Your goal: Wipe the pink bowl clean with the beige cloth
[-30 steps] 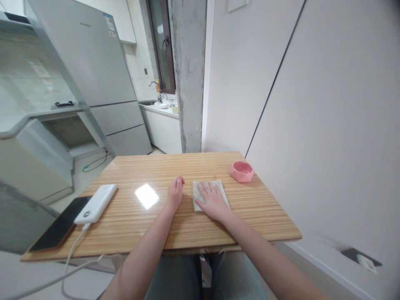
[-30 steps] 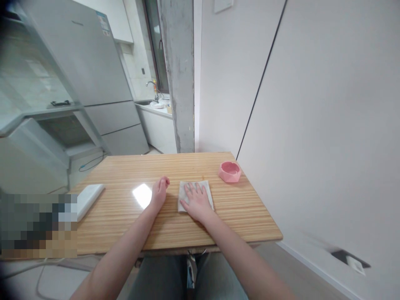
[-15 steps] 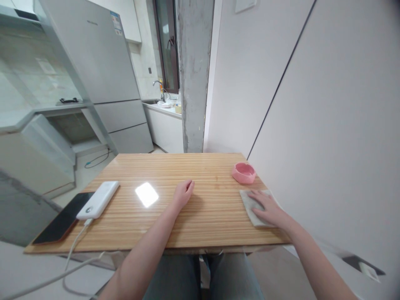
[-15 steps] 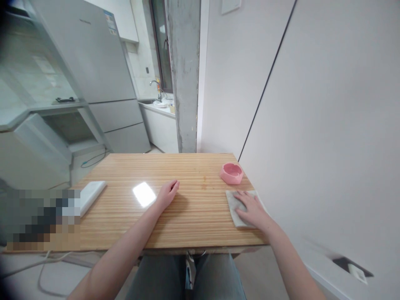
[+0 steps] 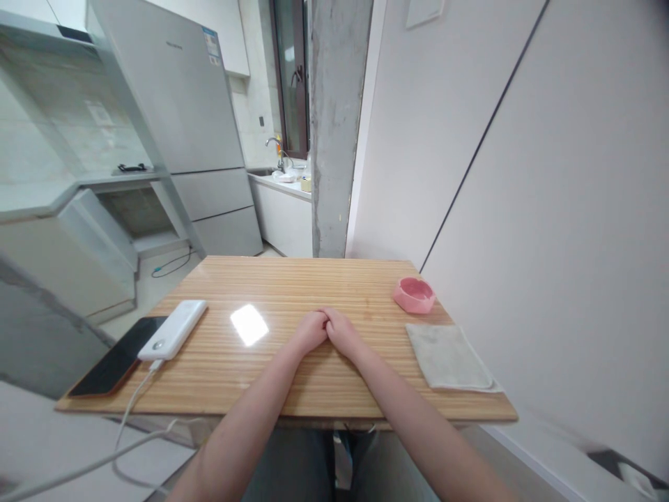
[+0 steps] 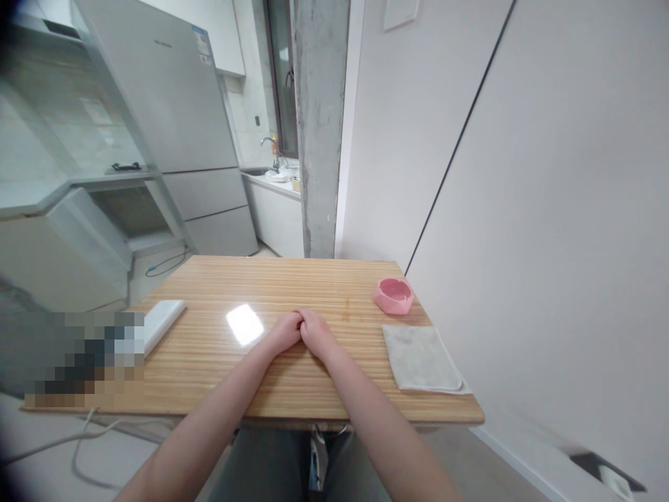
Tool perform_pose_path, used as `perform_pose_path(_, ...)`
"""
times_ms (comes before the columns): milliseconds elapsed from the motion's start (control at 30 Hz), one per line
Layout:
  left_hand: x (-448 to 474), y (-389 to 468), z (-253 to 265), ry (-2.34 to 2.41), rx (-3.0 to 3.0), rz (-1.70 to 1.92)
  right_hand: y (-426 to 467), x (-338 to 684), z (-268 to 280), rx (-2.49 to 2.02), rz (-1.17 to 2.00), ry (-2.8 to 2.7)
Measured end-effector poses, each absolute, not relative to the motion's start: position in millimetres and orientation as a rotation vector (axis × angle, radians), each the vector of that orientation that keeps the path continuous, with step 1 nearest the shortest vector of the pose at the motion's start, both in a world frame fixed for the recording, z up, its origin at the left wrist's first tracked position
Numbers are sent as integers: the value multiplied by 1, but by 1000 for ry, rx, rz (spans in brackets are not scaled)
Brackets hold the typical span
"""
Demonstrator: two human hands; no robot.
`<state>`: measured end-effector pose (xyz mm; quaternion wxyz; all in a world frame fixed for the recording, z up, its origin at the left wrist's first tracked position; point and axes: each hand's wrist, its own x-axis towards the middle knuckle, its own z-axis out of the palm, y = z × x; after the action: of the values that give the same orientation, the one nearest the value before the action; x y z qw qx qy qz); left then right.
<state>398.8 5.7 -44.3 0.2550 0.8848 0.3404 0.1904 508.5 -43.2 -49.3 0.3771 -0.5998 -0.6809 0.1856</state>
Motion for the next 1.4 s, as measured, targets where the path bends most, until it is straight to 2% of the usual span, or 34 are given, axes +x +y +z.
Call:
perform_pose_path(467,400,9,-49,957,2508,471,-49,508,-47,-1585,393,-1731)
perform_pose_path(533,400,8,-47,941,2524,471,-54,514,-36,-1590,235,-1782)
perform_pose_path(667,399,5,-41,943,2574,421,-70,551,-7,-1764,-340,-1522)
perform_pose_path(800,399,2,-36,918,2565,423,-86,607,-5,-2104,-543,-1195)
perform_pose_path(933,399,0,-34,927,2536,435,-97,652,-24,-2394,-417,-1179)
perform_pose_path(1067,400,1,-35,923,2546,458,-96,671,-30,-2442,-286,-1263)
perform_pose_path(1300,399,-1,-43,903,2599,413,-65,604,-9,-2000,-210,-1553)
perform_pose_path(1400,401,-4,-49,848,2396,645,-42,532,4,-1780,-94,-1695)
